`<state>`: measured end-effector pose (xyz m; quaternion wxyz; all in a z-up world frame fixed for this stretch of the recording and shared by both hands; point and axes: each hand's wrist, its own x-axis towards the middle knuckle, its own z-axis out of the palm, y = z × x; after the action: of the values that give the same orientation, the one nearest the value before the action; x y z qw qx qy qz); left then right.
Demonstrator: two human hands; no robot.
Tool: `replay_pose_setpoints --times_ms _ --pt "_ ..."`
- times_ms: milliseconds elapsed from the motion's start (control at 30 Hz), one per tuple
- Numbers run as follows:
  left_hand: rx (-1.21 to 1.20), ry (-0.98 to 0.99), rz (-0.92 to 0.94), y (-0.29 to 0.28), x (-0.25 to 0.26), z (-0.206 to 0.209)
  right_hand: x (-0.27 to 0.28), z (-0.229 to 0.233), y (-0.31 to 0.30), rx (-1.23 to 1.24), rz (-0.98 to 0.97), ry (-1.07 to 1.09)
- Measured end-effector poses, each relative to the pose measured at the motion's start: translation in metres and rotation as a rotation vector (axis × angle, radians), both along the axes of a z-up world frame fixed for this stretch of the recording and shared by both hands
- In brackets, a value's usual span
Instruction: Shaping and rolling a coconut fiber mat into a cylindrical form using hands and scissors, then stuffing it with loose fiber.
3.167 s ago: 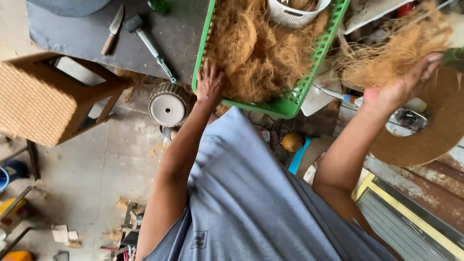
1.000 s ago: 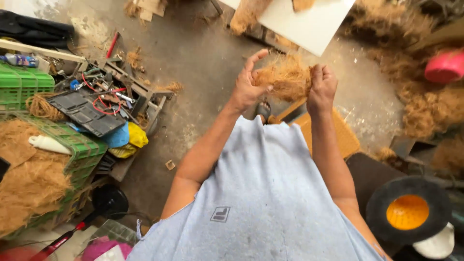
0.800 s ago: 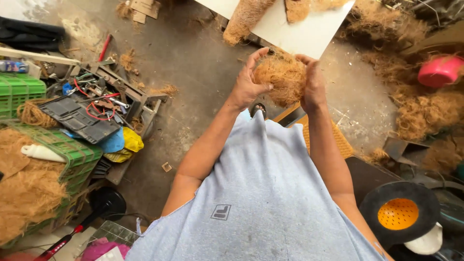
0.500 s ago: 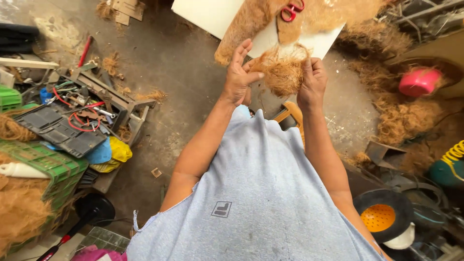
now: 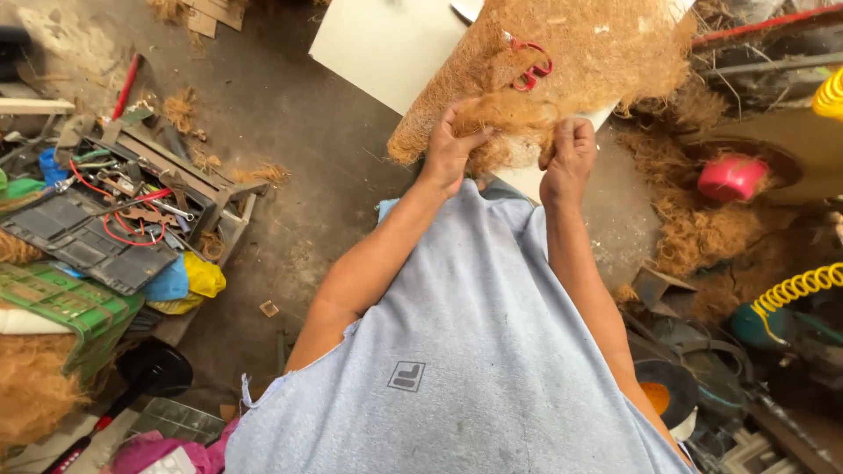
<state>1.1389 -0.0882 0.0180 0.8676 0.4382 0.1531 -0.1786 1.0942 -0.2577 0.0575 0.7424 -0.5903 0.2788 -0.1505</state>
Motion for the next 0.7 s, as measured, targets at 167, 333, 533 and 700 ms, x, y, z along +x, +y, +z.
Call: replay_pose_setpoints --times_ms 167,333,533,700 --pt "0.119 0.005 -0.037 0.001 0.016 0.02 0.016 -0.01 -0.03 -0.095 0.158 0.039" --pt "0.207 -0.006 -0.112 -0.005 0.029 0.055 0.052 0.08 -0.031 -0.554 0.541 0.073" --pt "0.348 -0.039 -0.073 -0.027 0.038 0.066 0.075 0.035 -0.053 -0.626 0.914 0.128" --pt "0.489 0.067 0.024 -0.022 0.046 0.078 0.066 -0.035 -0.085 -0.359 0.649 0.137"
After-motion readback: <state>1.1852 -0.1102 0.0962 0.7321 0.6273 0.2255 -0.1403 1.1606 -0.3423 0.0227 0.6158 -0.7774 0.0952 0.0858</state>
